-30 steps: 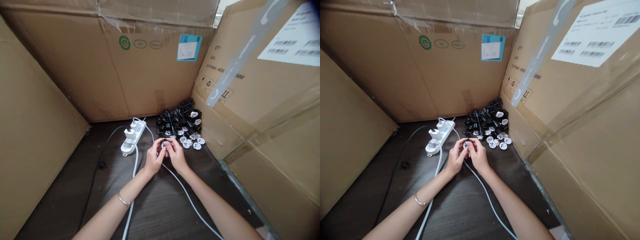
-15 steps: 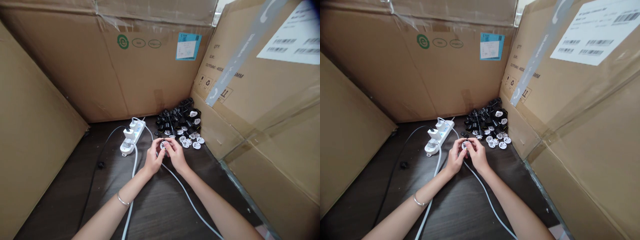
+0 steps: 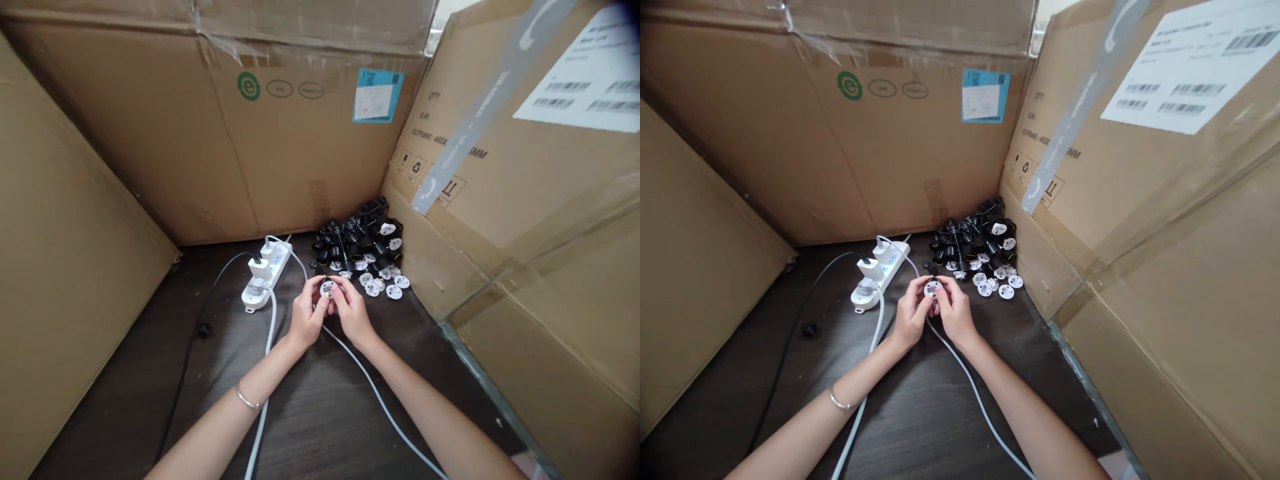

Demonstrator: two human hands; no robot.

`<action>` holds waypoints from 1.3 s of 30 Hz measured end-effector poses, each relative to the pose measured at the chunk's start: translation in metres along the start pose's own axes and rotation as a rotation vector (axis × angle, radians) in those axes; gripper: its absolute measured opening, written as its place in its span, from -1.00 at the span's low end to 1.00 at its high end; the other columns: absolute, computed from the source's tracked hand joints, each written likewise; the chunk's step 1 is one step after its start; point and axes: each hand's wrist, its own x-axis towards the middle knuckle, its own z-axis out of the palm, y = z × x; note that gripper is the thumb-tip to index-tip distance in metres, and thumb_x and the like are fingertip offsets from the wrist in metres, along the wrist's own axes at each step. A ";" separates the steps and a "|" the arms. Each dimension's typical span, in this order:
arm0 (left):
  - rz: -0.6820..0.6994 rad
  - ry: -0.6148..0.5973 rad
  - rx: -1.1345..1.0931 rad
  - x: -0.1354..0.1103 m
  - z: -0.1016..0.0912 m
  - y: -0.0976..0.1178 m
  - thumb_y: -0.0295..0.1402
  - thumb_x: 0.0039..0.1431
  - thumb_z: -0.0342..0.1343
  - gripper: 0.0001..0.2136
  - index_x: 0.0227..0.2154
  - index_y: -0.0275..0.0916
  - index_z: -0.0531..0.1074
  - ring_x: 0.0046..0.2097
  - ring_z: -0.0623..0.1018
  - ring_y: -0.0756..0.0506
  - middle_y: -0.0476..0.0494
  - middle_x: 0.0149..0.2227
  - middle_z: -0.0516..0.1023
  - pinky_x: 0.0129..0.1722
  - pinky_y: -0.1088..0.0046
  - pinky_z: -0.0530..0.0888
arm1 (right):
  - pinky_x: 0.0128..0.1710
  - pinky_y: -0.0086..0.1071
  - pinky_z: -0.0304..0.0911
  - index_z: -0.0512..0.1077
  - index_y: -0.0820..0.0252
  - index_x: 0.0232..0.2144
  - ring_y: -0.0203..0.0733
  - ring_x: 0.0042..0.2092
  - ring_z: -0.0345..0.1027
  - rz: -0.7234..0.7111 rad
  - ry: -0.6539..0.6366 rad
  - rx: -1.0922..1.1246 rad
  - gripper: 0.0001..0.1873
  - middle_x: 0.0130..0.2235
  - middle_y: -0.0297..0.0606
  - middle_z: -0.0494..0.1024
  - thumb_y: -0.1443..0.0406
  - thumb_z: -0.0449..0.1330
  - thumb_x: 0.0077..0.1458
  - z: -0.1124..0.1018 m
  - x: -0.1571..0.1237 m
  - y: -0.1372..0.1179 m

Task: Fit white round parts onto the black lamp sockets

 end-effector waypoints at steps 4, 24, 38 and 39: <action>-0.023 0.016 0.008 0.000 0.000 0.002 -0.33 0.15 -0.05 -0.72 -0.07 -0.25 0.20 -0.46 0.42 0.04 -0.11 -0.31 0.43 -0.47 0.54 0.38 | -0.56 -0.49 0.18 0.31 0.23 -0.17 -0.38 -0.55 0.19 -0.011 0.010 -0.060 -0.73 -0.46 -0.31 0.38 0.20 -0.02 0.15 -0.001 0.001 0.003; -0.096 0.030 -0.014 0.002 0.000 0.004 -0.26 0.23 -0.18 -0.71 -0.07 -0.28 0.25 -0.51 0.37 0.05 -0.04 -0.46 0.39 -0.48 0.54 0.35 | -0.46 -0.46 0.27 0.28 0.22 -0.13 -0.32 -0.45 0.31 -0.077 -0.042 -0.124 -0.73 -0.38 -0.26 0.40 0.21 0.01 0.15 -0.001 -0.001 0.006; -0.085 0.022 0.001 0.001 -0.002 0.004 -0.23 0.21 -0.14 -0.74 -0.13 -0.24 0.24 -0.53 0.38 0.06 -0.06 -0.38 0.42 -0.50 0.54 0.34 | -0.26 -0.40 0.31 0.32 0.23 -0.15 -0.23 -0.26 0.38 -0.214 0.015 -0.334 -0.76 -0.24 -0.19 0.47 0.29 0.00 0.15 -0.002 -0.002 0.000; -0.088 0.011 -0.032 0.000 -0.002 0.005 -0.22 0.20 -0.14 -0.73 -0.12 -0.24 0.23 -0.54 0.37 0.05 -0.06 -0.39 0.42 -0.51 0.54 0.33 | -0.27 -0.39 0.31 0.32 0.24 -0.15 -0.24 -0.27 0.38 -0.228 0.028 -0.356 -0.76 -0.25 -0.19 0.47 0.29 0.00 0.15 -0.003 -0.002 -0.001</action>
